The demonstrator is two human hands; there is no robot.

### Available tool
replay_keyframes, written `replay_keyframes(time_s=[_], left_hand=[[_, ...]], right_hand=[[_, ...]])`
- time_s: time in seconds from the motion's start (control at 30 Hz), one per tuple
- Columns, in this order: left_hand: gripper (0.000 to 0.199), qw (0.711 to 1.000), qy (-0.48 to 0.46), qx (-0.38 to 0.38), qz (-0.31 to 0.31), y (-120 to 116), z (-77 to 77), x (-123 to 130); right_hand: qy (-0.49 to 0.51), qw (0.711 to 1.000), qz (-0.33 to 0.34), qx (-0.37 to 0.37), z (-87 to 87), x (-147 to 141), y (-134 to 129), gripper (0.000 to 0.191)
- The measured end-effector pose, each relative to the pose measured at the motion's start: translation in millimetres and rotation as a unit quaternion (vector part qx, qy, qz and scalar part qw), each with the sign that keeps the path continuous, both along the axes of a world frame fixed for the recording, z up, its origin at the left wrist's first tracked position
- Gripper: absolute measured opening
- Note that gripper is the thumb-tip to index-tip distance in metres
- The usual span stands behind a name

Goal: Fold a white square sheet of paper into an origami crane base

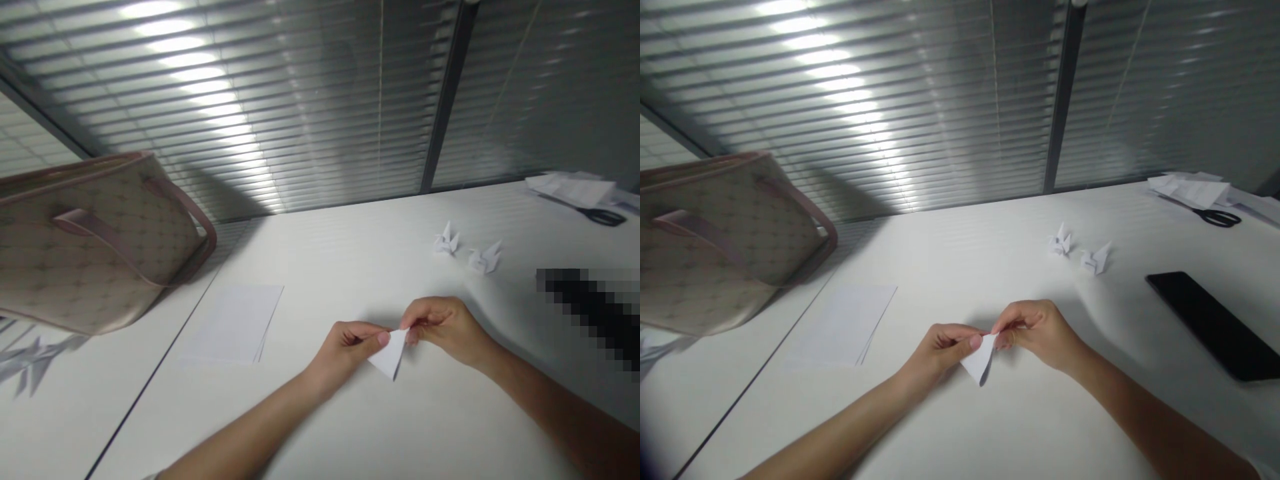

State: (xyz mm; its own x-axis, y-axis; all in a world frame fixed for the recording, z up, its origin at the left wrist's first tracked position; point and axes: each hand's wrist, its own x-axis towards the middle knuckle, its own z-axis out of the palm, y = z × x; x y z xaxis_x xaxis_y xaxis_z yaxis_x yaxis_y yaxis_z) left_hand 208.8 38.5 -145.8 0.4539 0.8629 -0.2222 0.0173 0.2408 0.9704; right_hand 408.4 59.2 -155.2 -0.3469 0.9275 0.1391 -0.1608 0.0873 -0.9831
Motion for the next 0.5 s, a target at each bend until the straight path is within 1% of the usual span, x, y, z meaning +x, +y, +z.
replay_keyframes(time_s=[0.13, 0.5], left_hand=[[0.03, 1.0, 0.003, 0.002, 0.012, -0.3, 1.5, 0.1], [0.028, 0.997, 0.052, 0.033, 0.047, -2.4, 4.5, -0.5]], right_hand=[[-0.012, 1.0, -0.001, 0.026, 0.3, 0.7, 0.6, 0.01], [-0.018, 0.997, 0.0, 0.082, -1.6, 1.1, 0.3, 0.006]])
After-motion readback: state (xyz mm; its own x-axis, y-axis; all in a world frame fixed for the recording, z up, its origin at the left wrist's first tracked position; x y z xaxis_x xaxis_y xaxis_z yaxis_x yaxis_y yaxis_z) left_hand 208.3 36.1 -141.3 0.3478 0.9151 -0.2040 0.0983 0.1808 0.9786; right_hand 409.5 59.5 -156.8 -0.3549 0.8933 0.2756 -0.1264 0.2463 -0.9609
